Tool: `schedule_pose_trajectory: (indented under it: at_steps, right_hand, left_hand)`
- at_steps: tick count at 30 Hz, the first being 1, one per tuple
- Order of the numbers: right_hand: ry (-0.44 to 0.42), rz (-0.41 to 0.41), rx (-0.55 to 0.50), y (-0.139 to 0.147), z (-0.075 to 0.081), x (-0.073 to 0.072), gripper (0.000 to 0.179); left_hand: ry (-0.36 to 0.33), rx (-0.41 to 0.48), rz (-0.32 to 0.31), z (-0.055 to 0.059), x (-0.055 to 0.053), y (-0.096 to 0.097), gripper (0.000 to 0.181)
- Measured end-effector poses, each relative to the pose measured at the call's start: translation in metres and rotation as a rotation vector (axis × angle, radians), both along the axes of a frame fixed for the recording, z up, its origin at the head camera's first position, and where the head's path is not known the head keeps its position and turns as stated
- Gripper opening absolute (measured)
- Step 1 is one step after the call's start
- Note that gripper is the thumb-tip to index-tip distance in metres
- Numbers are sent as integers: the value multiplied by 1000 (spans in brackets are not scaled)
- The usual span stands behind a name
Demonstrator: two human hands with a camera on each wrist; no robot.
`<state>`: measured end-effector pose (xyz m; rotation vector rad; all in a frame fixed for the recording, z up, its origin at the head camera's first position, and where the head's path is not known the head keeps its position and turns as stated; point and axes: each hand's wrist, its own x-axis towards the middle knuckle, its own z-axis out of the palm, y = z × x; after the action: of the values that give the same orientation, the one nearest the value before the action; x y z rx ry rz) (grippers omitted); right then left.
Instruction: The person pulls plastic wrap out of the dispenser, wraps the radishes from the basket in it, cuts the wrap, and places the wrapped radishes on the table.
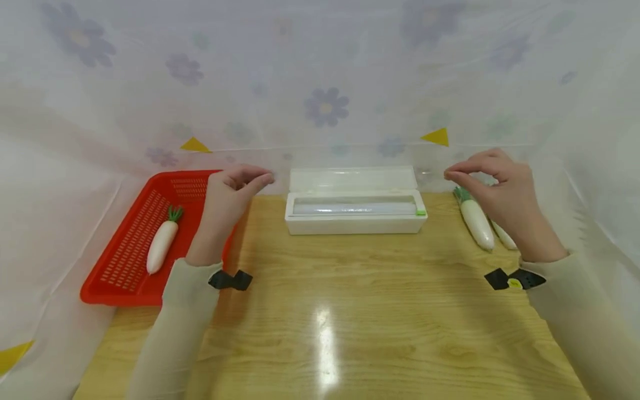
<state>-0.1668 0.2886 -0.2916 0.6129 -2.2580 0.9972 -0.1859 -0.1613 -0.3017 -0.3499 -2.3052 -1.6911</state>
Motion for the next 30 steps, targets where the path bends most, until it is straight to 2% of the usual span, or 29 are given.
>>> schedule_pose_trajectory:
  at_steps: [4, 7, 11, 13, 16, 20, 24, 28, 30]
  right_hand:
    - [64, 66, 38, 2, -16, 26, 7]
    - [46, 117, 73, 5, -28, 46, 10]
    - [26, 209, 112, 8, -50, 66, 17]
    - [61, 265, 125, 8, -65, 73, 22]
    - [104, 326, 143, 5, -85, 83, 31]
    - [130, 400, 144, 1, -107, 93, 25]
    - [163, 458, 168, 1, -129, 94, 23]
    - [199, 487, 238, 8, -162, 89, 23]
    - [195, 488, 287, 11, -178, 88, 26]
  left_hand:
    - [-22, -17, -36, -14, 28, -5, 21]
    - [-30, -70, -86, -26, 47, -11, 15]
    - [-6, -154, -179, -46, 66, -22, 8]
    - [5, -190, -222, -58, 73, -27, 10]
    - [29, -227, -292, -77, 81, -33, 14]
    - [54, -220, -404, -103, 85, -38, 18]
    - [99, -218, -502, -128, 88, -37, 19]
    - [141, -333, -542, -151, 91, -32, 22]
    - [127, -405, -547, -161, 91, -30, 21]
